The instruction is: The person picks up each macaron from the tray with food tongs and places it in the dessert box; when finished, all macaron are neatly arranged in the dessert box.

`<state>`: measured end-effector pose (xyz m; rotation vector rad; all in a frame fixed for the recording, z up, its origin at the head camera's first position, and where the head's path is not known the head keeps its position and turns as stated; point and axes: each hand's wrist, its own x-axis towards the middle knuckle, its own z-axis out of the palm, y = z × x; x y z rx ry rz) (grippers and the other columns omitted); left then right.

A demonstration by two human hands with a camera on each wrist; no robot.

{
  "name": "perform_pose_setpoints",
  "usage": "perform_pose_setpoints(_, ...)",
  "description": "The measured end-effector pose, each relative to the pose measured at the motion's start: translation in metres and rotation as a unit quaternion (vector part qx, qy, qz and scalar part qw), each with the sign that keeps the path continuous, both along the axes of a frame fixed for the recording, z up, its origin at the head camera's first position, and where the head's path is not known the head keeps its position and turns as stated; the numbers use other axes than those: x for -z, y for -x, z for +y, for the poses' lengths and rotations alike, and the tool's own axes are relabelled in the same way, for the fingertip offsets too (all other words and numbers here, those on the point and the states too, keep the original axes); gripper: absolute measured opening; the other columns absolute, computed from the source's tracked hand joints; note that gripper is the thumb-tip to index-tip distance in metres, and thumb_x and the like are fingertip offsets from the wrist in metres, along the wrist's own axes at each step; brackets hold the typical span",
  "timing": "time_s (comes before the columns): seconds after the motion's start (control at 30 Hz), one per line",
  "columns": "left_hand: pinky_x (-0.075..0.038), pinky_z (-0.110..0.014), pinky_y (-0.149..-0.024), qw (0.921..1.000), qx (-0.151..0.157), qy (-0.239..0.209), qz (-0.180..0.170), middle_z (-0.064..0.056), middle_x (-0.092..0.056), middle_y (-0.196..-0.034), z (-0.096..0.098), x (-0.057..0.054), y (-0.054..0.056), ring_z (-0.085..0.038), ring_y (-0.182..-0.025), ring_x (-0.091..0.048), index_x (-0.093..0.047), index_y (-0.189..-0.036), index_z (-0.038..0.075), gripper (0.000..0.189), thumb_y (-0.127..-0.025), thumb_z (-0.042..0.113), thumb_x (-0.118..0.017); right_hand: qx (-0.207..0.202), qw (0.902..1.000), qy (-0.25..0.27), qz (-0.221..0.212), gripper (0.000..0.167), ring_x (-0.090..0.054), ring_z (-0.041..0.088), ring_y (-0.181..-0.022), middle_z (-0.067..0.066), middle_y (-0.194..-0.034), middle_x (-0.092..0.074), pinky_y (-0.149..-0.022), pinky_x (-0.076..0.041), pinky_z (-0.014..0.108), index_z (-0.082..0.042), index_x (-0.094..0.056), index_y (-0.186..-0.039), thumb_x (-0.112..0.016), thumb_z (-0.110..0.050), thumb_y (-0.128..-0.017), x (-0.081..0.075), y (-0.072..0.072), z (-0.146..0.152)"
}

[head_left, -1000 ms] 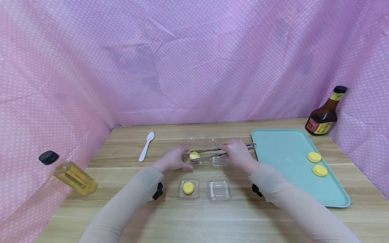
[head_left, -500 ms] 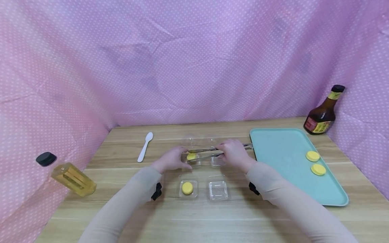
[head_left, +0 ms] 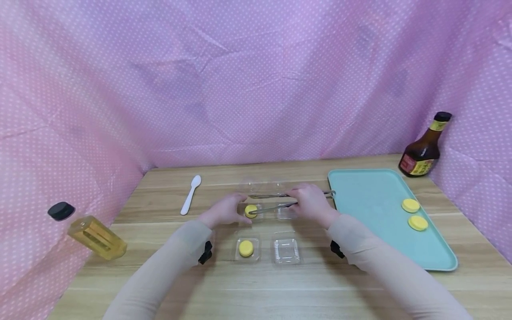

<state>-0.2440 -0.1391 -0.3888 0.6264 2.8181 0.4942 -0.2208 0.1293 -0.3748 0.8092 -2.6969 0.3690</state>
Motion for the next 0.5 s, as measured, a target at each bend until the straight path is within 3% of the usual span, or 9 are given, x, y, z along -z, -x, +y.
perform_pose_setpoints(0.5,-0.026,-0.047,-0.115,0.9997,0.012,0.003,-0.021,-0.015,-0.041,-0.147,-0.0009,-0.0045,0.0001,-0.032,-0.137,-0.035,-0.038,-0.143,0.002,0.087,-0.074,0.040,-0.078,0.026,0.9983,0.040,-0.034,0.050,-0.063,0.033,-0.102,0.014,-0.108,-0.069,-0.089,-0.051,0.047,-0.004,-0.067,-0.116,-0.081,-0.020,-0.071,0.0006,-0.0042,0.0104)
